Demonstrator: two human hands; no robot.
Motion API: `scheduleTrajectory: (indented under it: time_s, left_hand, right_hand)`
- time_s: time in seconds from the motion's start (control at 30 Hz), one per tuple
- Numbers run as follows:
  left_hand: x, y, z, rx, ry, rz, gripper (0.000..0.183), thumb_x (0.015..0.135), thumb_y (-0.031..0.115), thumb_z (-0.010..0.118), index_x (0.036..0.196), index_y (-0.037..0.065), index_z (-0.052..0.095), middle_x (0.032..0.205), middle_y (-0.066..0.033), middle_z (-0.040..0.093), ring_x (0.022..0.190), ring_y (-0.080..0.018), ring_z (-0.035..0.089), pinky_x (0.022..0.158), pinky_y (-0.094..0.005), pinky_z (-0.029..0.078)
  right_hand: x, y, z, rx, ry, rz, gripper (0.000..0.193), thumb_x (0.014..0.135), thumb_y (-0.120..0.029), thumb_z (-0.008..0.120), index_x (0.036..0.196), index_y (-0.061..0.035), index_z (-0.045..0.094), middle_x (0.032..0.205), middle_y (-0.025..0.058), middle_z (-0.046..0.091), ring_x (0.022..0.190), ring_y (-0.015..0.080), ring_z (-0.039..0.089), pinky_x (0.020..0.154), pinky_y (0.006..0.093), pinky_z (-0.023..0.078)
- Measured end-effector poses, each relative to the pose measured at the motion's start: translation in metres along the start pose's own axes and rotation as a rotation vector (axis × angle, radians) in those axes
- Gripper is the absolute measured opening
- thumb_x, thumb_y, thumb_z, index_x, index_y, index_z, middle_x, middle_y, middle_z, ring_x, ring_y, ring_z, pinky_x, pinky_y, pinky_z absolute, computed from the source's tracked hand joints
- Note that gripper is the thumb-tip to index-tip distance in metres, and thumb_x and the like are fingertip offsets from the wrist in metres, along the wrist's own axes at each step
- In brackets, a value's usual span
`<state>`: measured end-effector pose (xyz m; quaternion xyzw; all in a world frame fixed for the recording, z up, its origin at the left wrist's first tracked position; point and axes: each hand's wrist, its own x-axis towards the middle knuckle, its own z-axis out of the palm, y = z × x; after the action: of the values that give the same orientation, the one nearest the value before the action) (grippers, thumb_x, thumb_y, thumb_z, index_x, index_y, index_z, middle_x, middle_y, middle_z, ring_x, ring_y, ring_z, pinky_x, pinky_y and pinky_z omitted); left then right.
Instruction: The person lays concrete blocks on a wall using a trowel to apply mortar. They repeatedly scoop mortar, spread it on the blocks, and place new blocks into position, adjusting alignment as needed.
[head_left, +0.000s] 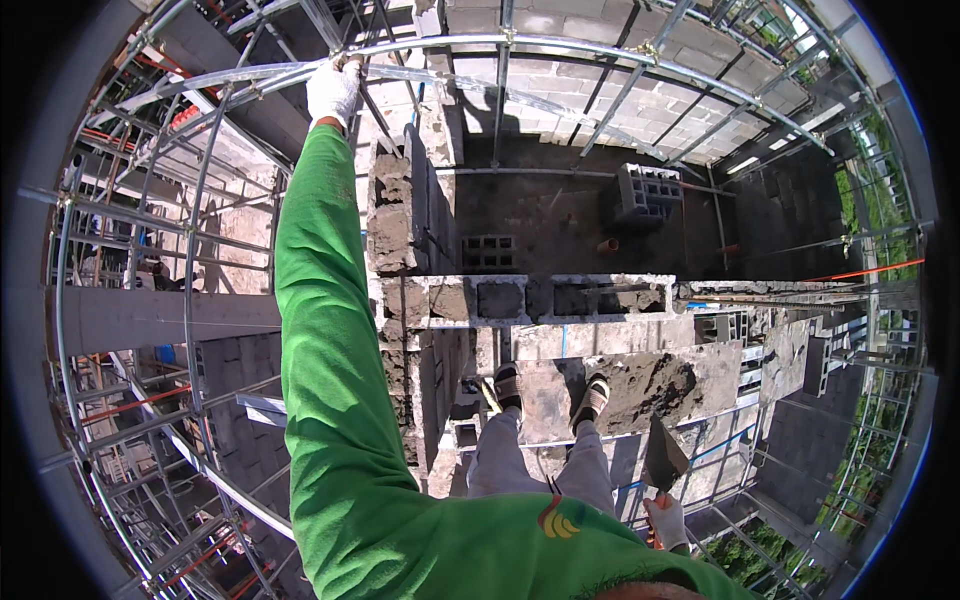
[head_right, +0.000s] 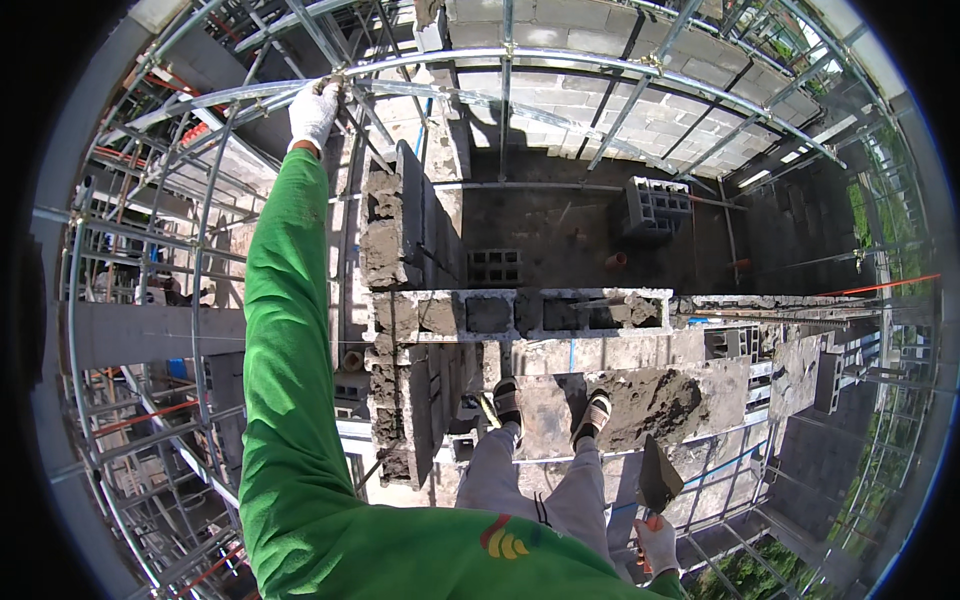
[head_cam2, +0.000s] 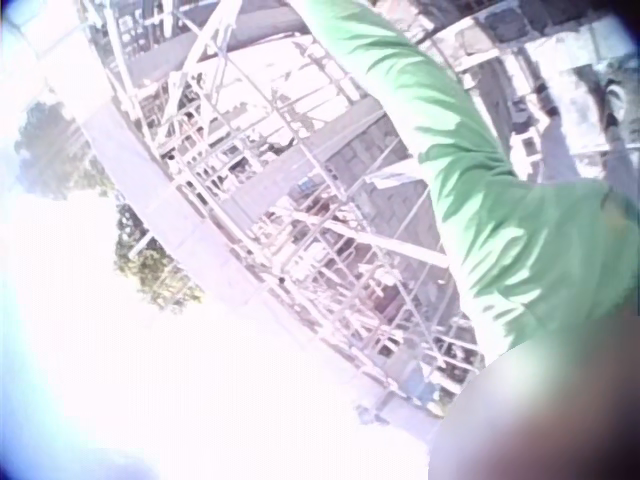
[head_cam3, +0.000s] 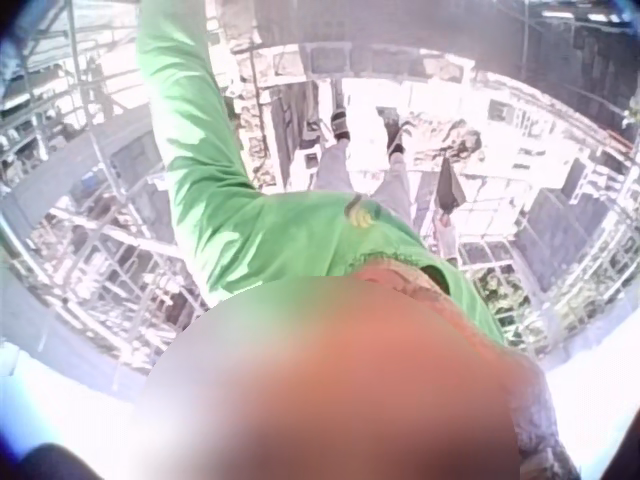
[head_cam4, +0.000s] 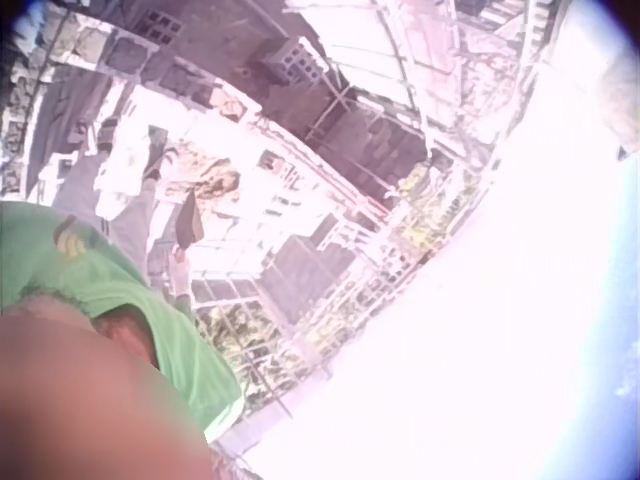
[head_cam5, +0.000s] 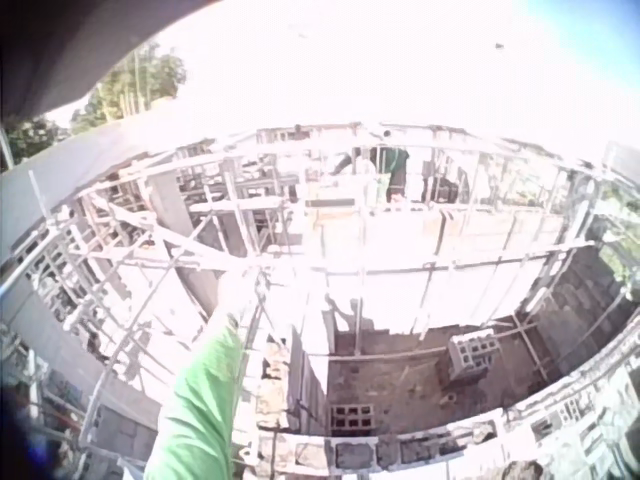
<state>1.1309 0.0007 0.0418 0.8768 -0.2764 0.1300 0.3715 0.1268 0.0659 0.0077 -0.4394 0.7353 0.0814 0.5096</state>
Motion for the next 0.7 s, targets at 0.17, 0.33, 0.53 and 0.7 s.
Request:
scheduleTrajectory:
  time_s: [0.17,0.33,0.53,0.7]
  left_hand:
    - [0.009,-0.002,0.001,0.081,0.026,-0.026,0.044,0.095,0.05,0.066,0.111,0.011,0.079,0.1,-0.0194,0.076,0.099,-0.0404,0.072,0.087,-0.045,0.056]
    - [0.01,0.003,-0.003,0.082,0.013,-0.084,0.045,0.093,0.051,0.068,0.109,0.009,0.079,0.1,-0.019,0.077,0.098,-0.0388,0.073,0.087,-0.0435,0.056]
    - [0.007,0.008,0.002,0.13,0.023,-0.105,0.046,0.094,0.05,0.067,0.111,0.009,0.079,0.101,-0.0177,0.077,0.098,-0.0366,0.074,0.088,-0.0422,0.055]
    - [-0.008,0.003,-0.001,-0.175,-0.058,-0.31,0.041,0.095,0.042,0.072,0.114,0.007,0.077,0.089,-0.0115,0.074,0.082,-0.0228,0.069,0.077,-0.0362,0.054]
  right_hand:
    - [-0.012,0.018,-0.008,-0.045,0.027,0.064,0.023,0.093,-0.015,0.075,0.083,-0.0097,0.055,0.06,-0.0023,0.054,0.043,0.0088,0.05,0.038,0.0288,0.04]
    - [-0.013,0.045,-0.013,0.065,0.018,0.078,0.024,0.091,-0.014,0.076,0.083,-0.0109,0.054,0.059,-0.0024,0.053,0.043,0.0091,0.05,0.038,0.0293,0.04]
    - [-0.014,0.068,-0.009,0.12,-0.008,0.103,0.029,0.091,-0.014,0.076,0.078,-0.0135,0.05,0.058,-0.0029,0.051,0.041,0.0095,0.048,0.037,0.0296,0.037]
    - [-0.008,0.084,-0.004,0.166,0.043,0.05,0.032,0.095,-0.016,0.074,0.076,-0.0153,0.048,0.054,-0.005,0.047,0.038,0.0089,0.043,0.035,0.0288,0.032]
